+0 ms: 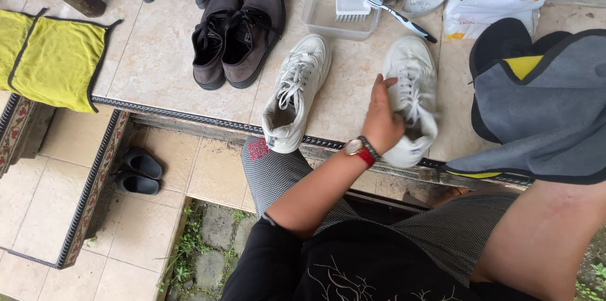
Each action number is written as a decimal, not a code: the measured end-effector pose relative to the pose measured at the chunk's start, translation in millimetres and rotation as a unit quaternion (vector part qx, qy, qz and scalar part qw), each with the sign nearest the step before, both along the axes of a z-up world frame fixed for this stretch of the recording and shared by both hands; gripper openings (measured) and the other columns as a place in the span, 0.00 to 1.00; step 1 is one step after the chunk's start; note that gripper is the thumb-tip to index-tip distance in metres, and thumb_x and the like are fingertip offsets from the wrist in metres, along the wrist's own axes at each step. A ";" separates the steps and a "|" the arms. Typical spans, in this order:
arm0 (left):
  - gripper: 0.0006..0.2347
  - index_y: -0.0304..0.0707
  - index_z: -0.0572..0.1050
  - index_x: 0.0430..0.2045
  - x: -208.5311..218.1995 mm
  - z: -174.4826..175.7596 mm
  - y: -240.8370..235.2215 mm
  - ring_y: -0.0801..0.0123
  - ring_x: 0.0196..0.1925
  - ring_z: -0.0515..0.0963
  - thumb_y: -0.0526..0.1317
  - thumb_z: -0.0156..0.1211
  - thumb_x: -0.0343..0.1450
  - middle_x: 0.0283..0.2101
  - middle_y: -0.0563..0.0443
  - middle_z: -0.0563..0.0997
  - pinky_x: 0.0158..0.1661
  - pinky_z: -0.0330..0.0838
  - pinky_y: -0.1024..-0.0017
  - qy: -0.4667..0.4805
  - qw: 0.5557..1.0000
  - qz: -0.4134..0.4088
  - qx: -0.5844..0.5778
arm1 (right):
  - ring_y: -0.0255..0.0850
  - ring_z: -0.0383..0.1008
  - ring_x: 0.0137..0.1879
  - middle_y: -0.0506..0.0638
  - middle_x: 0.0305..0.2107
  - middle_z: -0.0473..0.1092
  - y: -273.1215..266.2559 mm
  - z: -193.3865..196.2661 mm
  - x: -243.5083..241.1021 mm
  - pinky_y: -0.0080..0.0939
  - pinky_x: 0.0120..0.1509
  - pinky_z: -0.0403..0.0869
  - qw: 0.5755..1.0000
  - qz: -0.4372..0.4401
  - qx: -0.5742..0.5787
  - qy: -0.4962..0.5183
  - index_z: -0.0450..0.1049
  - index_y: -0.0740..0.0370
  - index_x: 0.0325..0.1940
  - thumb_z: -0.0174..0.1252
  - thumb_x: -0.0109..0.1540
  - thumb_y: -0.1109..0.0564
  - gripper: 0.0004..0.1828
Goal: Cleaning a pair of white sneakers using a yellow cloth and cleaning solution while sitting at an entrance.
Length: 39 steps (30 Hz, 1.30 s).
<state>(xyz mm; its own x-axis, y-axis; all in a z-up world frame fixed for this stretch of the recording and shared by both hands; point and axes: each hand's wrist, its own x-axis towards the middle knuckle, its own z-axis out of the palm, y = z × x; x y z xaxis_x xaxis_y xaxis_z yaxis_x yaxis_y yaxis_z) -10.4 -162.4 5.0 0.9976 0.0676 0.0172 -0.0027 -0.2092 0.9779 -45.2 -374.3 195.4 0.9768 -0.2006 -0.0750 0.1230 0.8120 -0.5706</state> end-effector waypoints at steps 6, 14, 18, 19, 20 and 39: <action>0.28 0.42 0.62 0.57 -24.9 14.7 52.7 0.46 0.54 0.73 0.23 0.42 0.60 0.69 0.36 0.66 0.51 0.68 0.56 -0.030 0.996 -0.029 0.076 | 0.44 0.72 0.68 0.50 0.59 0.73 -25.4 -153.5 72.7 0.54 0.76 0.71 0.982 -0.080 -0.172 -0.006 0.72 0.56 0.65 0.66 0.63 0.51 0.26; 0.36 0.35 0.53 0.72 -19.4 -4.6 58.9 0.35 0.74 0.58 0.25 0.48 0.63 0.70 0.21 0.60 0.71 0.51 0.45 -0.009 0.997 -0.065 -0.037 | 0.73 0.40 0.77 0.70 0.72 0.52 85.7 -231.7 91.0 0.70 0.79 0.44 0.715 0.053 -0.671 -0.189 0.69 0.67 0.66 0.49 0.74 0.54 0.19; 0.33 0.29 0.56 0.71 -22.0 -12.5 59.5 0.37 0.73 0.60 0.24 0.47 0.64 0.68 0.21 0.63 0.70 0.53 0.49 -0.002 0.998 -0.054 -0.012 | 0.62 0.38 0.80 0.57 0.72 0.57 74.9 -238.6 65.9 0.63 0.81 0.43 0.720 0.108 -0.663 -0.173 0.70 0.61 0.68 0.48 0.74 0.56 0.19; 0.32 0.27 0.59 0.69 -23.5 -14.0 58.4 0.37 0.72 0.61 0.23 0.47 0.64 0.67 0.21 0.65 0.70 0.54 0.50 -0.005 0.999 -0.046 -0.010 | 0.59 0.39 0.81 0.55 0.71 0.58 71.3 -240.7 59.0 0.62 0.81 0.43 0.723 0.119 -0.660 -0.168 0.70 0.60 0.68 0.48 0.73 0.56 0.19; 0.32 0.27 0.59 0.69 -20.7 -14.8 59.6 0.37 0.72 0.61 0.23 0.47 0.64 0.67 0.21 0.65 0.70 0.54 0.50 -0.005 0.999 -0.046 -0.013 | 0.59 0.39 0.81 0.55 0.71 0.58 70.1 -240.1 63.9 0.62 0.81 0.43 0.721 0.119 -0.661 -0.168 0.70 0.60 0.68 0.48 0.73 0.56 0.19; 0.31 0.34 0.66 0.67 -25.6 -15.3 60.1 0.35 0.70 0.65 0.21 0.40 0.64 0.69 0.29 0.66 0.68 0.60 0.49 -0.060 0.997 -0.044 0.019 | 0.59 0.55 0.74 0.60 0.69 0.58 70.1 -205.3 54.7 0.64 0.75 0.56 0.733 0.146 -0.656 -0.102 0.67 0.60 0.70 0.45 0.75 0.48 0.22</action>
